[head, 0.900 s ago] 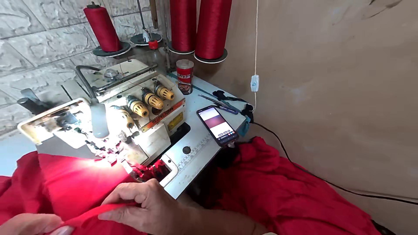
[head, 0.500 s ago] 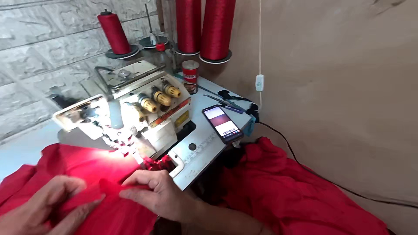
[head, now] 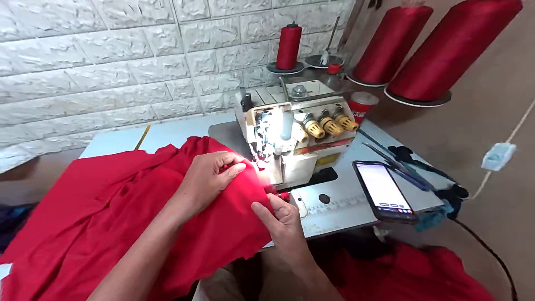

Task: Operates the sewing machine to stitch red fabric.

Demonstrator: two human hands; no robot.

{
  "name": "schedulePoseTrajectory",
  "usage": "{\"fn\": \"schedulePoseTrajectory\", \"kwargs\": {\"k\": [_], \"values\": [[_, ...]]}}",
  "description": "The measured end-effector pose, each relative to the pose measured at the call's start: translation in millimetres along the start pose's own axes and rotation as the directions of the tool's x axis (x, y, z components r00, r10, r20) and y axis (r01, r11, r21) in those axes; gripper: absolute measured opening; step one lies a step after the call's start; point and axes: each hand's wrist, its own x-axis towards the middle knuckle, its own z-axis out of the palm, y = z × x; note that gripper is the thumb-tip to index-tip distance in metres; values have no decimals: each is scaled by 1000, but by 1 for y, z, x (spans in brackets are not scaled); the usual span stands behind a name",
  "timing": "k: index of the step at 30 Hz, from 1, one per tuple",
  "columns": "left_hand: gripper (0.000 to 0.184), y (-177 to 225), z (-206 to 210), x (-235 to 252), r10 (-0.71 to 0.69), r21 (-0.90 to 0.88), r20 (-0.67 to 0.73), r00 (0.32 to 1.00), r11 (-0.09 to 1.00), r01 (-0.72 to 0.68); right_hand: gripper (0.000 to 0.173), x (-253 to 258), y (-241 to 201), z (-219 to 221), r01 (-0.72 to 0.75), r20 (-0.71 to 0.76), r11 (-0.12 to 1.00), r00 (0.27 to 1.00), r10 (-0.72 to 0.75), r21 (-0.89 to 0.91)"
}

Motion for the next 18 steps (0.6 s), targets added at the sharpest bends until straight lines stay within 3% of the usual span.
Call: {"fn": "schedulePoseTrajectory", "kwargs": {"k": [8,12,18], "values": [[13,1,9,18,32,68,51,998,997,-36,17,-6,-1,-1,55,-46,997,997,-57,-52],[10,-4,16,21,30,67,45,999,997,-33,30,-10,8,-2,99,-80,979,990,-115,-179],[5,8,16,17,-35,11,23,999,999,34,15,-13,11,-4,106,-114,983,986,-124,-152]]}}
